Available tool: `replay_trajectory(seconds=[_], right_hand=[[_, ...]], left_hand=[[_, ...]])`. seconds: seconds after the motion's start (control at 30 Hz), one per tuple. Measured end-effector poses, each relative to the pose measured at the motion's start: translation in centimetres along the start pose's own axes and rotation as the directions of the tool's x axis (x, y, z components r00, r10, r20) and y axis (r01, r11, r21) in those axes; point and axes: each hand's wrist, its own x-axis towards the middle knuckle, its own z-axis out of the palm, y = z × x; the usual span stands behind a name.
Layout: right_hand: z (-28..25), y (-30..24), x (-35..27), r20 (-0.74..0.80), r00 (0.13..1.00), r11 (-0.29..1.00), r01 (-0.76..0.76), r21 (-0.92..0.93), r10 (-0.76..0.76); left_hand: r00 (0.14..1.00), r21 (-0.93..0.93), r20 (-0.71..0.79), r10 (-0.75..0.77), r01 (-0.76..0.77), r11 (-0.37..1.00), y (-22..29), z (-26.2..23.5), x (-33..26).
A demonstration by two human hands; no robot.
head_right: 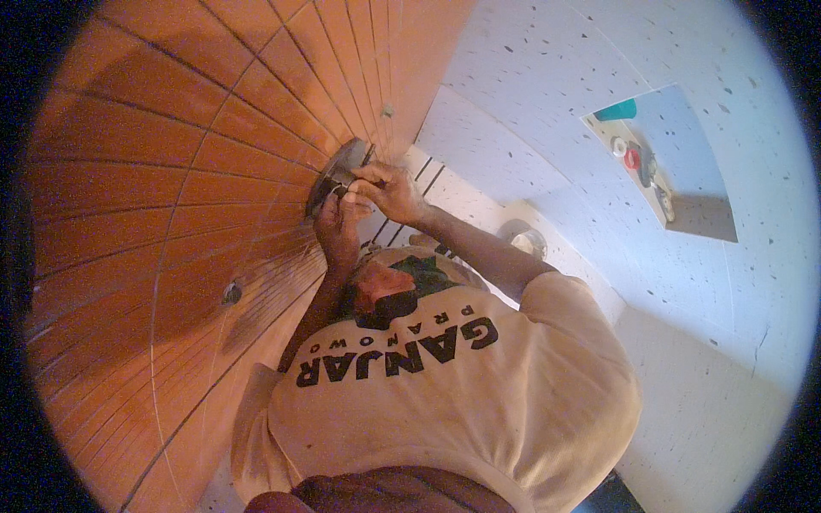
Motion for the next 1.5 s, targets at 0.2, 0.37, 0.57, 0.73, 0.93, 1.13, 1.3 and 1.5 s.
replay_trajectory(seconds=[0.2, 0.37, 0.57, 0.73, 0.93, 1.13, 1.3, 1.5], right_hand=[[1.1, -0.5, -0.2, 0.077, 0.988, 0.991, 0.136, -0.019, -0.134], [1.1, -0.4, -0.7, 0.079, 0.942, 0.931, 0.336, -0.140, -0.327], [0.0, -2.1, 2.6, 0.232, 0.966, 0.970, 0.156, -0.187, -0.110], [-0.7, -3.1, 4.3, 0.269, 0.948, 0.936, 0.239, -0.257, -0.168], [-1.4, -4.5, 4.8, 0.215, 0.966, 0.942, 0.198, -0.270, -0.142], [-2.0, -6.4, 4.5, 0.123, 0.978, 0.952, 0.195, -0.236, -0.169], [-2.5, -6.9, 4.6, 0.186, 0.933, 0.863, 0.356, -0.357, -0.308], [-2.7, -8.3, 4.5, 0.190, 0.916, 0.784, 0.401, -0.474, -0.354]], left_hand=[[0.996, 0.310, -0.088, 0.014, 0.014, 0.951, 1.7, -2.2, -2.0], [0.929, 0.657, -0.039, 0.368, -0.254, 0.710, 2.1, -3.0, -3.0], [0.945, 0.474, -0.153, 0.288, -0.186, 0.861, 2.2, -2.5, -0.8], [0.915, 0.480, -0.262, 0.306, -0.151, 0.864, 1.0, -1.5, 0.3], [0.934, 0.199, -0.288, 0.213, -0.159, 0.967, 1.2, -0.1, 1.7], [0.963, 0.152, -0.223, 0.154, -0.122, 0.981, 2.8, 0.7, 1.6], [0.960, 0.136, -0.191, 0.203, -0.179, 0.974, 3.1, 1.4, 1.9], [1.000, -0.277, 0.003, 0.005, -0.004, 0.961, 1.8, 1.6, 2.3]])
